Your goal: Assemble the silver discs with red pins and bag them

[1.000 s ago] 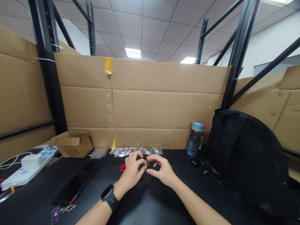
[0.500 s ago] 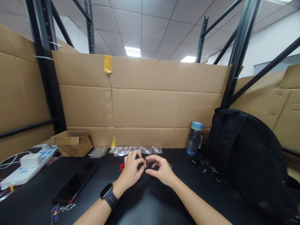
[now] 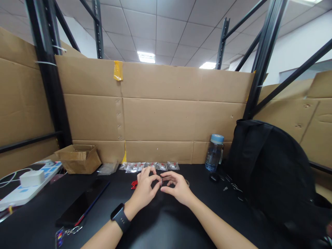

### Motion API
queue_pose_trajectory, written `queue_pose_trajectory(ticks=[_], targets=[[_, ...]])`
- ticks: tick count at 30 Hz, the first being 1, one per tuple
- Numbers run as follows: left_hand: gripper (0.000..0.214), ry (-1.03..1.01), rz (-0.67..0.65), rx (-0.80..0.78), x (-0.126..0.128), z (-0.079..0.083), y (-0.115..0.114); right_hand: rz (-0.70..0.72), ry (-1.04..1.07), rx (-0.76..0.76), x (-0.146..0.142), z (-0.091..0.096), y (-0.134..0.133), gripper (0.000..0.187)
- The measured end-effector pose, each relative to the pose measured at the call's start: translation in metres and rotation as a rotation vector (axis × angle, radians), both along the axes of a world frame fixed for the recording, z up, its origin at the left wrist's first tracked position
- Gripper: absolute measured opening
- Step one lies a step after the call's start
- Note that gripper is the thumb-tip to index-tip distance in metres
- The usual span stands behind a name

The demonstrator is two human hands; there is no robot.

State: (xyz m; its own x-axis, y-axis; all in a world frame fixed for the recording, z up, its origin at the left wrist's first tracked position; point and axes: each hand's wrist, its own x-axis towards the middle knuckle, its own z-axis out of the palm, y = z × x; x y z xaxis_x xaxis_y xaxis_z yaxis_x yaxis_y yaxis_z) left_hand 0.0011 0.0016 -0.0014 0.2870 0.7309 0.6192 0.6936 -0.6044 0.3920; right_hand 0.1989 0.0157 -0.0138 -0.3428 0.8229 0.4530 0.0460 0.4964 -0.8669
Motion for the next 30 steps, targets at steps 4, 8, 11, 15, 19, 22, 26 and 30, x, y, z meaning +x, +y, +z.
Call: queue_pose_trajectory(ticks=[4,8,11,15,19,22,26,30], targets=[[0.011,-0.009,0.002,-0.012,0.001,-0.001,0.001,0.023,0.040,-0.030,-0.001,-0.002,0.001,0.052],[0.012,-0.019,0.014,-0.019,0.001,-0.002,0.001,0.034,0.080,-0.043,-0.002,-0.003,0.002,0.050],[0.012,-0.017,0.024,-0.015,0.001,-0.002,0.002,0.045,0.102,-0.054,-0.002,-0.003,0.002,0.049],[0.010,0.000,0.045,-0.019,0.004,-0.004,0.001,0.039,0.072,-0.050,-0.002,-0.007,0.003,0.049],[0.011,0.012,0.090,-0.040,0.008,-0.006,0.000,-0.007,0.012,-0.022,-0.001,-0.011,0.006,0.048],[0.011,0.013,0.110,-0.054,0.010,-0.009,0.001,-0.016,0.001,-0.025,-0.002,-0.012,0.008,0.049],[0.010,0.022,0.111,-0.078,0.008,-0.010,0.003,-0.013,-0.007,-0.022,-0.002,-0.011,0.008,0.051],[0.010,0.043,0.107,-0.093,0.004,-0.008,0.003,-0.006,-0.024,0.003,-0.001,-0.010,0.008,0.050]])
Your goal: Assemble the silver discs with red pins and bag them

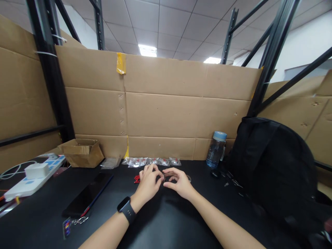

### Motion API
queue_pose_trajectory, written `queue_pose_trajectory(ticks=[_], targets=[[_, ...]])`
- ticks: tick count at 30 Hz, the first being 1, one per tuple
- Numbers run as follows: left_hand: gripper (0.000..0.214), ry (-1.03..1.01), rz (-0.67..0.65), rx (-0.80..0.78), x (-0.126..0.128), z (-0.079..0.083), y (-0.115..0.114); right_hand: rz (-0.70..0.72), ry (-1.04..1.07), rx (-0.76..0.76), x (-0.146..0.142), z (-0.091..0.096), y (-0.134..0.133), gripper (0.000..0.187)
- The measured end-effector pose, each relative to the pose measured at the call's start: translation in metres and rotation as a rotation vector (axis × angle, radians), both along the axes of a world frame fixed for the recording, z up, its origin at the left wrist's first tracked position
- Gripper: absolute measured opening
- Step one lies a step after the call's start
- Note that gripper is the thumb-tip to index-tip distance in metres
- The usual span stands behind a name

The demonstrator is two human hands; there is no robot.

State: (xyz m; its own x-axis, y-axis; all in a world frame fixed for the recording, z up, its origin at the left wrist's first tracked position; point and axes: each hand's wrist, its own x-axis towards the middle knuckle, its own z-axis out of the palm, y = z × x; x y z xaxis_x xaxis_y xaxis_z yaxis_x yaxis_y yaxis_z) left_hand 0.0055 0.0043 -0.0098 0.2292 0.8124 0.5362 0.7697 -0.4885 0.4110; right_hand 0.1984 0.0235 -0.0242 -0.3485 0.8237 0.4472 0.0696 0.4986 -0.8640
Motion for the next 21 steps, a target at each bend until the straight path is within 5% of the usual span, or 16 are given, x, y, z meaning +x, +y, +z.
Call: queue_pose_trajectory(ticks=[21], targets=[[0.009,-0.038,-0.097,0.025,-0.002,0.000,0.001,-0.008,0.066,0.033,-0.002,0.012,-0.009,0.040]])
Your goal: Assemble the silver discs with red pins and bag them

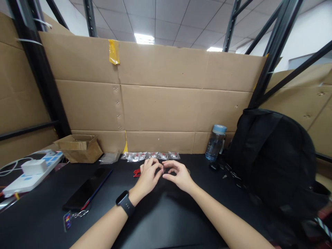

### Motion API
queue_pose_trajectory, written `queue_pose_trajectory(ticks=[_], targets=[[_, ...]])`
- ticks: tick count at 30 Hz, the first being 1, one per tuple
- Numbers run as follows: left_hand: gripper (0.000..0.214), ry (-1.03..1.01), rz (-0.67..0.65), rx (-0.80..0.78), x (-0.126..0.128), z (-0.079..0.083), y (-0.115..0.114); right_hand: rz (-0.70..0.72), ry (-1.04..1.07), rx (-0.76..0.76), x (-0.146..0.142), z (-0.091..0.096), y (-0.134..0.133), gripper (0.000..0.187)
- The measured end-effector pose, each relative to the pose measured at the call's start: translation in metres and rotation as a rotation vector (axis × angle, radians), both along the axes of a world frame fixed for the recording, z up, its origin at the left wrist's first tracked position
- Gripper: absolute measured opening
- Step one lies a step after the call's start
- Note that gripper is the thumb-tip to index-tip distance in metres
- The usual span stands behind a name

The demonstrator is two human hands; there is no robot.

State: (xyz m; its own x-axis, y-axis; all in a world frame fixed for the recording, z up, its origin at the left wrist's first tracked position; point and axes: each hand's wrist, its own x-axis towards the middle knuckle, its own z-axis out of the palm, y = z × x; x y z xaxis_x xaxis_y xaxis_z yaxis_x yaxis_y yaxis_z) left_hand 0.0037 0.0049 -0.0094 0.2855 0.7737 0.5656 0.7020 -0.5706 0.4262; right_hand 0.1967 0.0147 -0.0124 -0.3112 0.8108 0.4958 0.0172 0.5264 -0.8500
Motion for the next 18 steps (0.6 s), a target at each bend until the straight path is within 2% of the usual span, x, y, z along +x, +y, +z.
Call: queue_pose_trajectory(ticks=[11,18], targets=[[0.010,0.022,0.026,0.154,-0.0025,0.0031,-0.0020,-0.009,0.006,-0.021,-0.0032,-0.0001,-0.0024,0.047],[0.009,0.016,0.064,0.149,-0.0015,0.0042,-0.0003,0.006,0.063,-0.108,-0.0030,0.0001,0.0007,0.037]])
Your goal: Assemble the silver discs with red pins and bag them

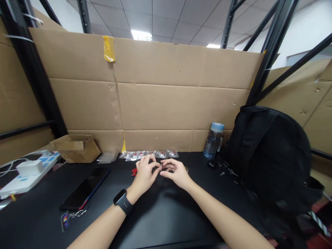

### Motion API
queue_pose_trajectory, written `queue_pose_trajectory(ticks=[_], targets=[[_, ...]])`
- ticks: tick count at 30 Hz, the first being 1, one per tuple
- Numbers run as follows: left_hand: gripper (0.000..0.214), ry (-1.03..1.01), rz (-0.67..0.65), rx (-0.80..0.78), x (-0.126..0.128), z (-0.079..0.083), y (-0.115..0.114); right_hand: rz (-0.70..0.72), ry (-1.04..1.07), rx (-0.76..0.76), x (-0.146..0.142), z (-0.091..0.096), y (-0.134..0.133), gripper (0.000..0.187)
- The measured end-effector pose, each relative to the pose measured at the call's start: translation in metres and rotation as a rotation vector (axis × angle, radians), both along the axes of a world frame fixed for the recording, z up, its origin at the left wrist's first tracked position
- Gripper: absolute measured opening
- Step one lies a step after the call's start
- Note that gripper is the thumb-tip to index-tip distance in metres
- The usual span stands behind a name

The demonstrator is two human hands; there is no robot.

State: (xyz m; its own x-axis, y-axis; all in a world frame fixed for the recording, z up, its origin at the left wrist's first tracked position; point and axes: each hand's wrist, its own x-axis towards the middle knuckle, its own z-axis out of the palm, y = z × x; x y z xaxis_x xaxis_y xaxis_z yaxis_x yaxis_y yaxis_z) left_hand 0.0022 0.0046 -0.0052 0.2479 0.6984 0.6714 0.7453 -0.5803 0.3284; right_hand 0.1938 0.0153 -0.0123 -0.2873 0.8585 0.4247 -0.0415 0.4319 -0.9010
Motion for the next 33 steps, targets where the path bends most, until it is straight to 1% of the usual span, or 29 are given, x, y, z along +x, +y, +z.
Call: queue_pose_trajectory(ticks=[3,8,11,14,18,21,25,29,31,33], targets=[[0.009,0.003,0.007,0.004,0.001,0.002,-0.001,-0.017,-0.050,-0.002,0.005,0.002,0.003,0.028],[0.008,-0.002,0.005,0.008,0.001,0.003,-0.003,-0.089,-0.260,0.137,0.009,0.004,0.003,0.024],[0.009,0.001,-0.014,-0.002,0.001,0.002,-0.003,-0.098,-0.301,0.164,0.009,0.005,0.001,0.023],[0.015,-0.012,-0.040,-0.039,0.001,0.005,-0.004,-0.098,-0.346,0.184,0.010,0.005,0.000,0.019],[0.023,-0.061,-0.062,-0.109,-0.004,0.010,-0.004,-0.107,-0.456,0.265,0.013,0.006,0.000,0.011],[0.022,0.044,-0.130,-0.169,-0.007,0.009,-0.005,-0.091,-0.492,0.288,0.014,0.007,-0.002,0.009],[0.026,0.206,-0.200,-0.256,-0.007,0.000,-0.005,-0.094,-0.499,0.276,0.015,0.011,-0.004,0.009],[0.030,0.242,-0.225,-0.301,-0.008,-0.004,-0.002,-0.107,-0.529,0.289,0.016,0.013,-0.004,0.008],[0.034,0.252,-0.247,-0.296,-0.015,-0.002,0.002,-0.110,-0.567,0.315,0.019,0.013,-0.003,0.008],[0.032,0.237,-0.214,-0.269,-0.027,0.003,0.010,-0.107,-0.627,0.329,0.023,0.013,-0.001,0.008]])
